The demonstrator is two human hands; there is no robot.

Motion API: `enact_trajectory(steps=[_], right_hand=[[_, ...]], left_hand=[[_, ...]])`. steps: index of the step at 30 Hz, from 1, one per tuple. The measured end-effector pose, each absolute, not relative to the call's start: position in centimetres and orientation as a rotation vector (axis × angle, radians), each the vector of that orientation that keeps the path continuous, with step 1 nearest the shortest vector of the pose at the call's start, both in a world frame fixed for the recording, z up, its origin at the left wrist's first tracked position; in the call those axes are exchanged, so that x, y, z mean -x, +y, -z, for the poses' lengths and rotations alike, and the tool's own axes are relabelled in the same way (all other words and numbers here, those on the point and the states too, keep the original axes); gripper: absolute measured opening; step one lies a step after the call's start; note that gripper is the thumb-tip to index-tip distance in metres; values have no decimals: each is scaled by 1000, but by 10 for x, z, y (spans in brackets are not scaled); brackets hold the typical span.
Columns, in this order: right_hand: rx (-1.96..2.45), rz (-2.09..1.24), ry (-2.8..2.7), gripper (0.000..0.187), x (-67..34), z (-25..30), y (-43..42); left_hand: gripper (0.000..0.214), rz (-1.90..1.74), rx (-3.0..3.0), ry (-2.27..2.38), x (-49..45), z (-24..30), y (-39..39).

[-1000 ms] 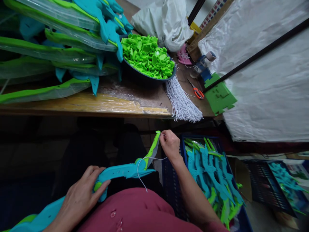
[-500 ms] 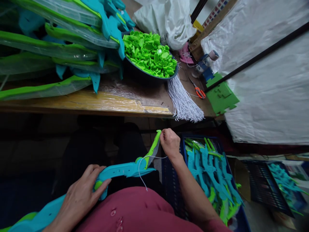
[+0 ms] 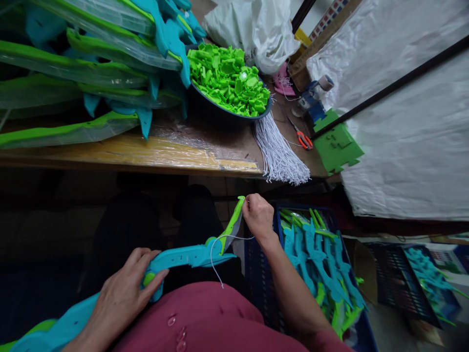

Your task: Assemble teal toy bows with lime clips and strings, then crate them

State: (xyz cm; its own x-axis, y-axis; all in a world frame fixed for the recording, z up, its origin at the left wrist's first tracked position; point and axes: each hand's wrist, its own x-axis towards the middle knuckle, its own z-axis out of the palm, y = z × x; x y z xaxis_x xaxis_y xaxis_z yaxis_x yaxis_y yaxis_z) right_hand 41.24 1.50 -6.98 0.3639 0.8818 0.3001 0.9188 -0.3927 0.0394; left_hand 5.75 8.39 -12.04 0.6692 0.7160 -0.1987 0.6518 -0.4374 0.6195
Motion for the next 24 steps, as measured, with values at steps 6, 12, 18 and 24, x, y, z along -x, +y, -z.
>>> enact_trajectory(steps=[6, 12, 18, 24], right_hand=[[2502, 429, -1659, 21, -413, 68, 17], [2516, 451, -1675, 20, -413, 65, 18], [2534, 446, -1690, 19, -412, 62, 19], [2556, 388, -1698, 19, -412, 62, 22]], left_hand=[[50, -144, -2227, 1039, -56, 122, 83], [49, -160, -2232, 1053, -57, 122, 80], [49, -175, -2220, 1066, -57, 120, 81], [53, -194, -2232, 1056, -57, 120, 79]])
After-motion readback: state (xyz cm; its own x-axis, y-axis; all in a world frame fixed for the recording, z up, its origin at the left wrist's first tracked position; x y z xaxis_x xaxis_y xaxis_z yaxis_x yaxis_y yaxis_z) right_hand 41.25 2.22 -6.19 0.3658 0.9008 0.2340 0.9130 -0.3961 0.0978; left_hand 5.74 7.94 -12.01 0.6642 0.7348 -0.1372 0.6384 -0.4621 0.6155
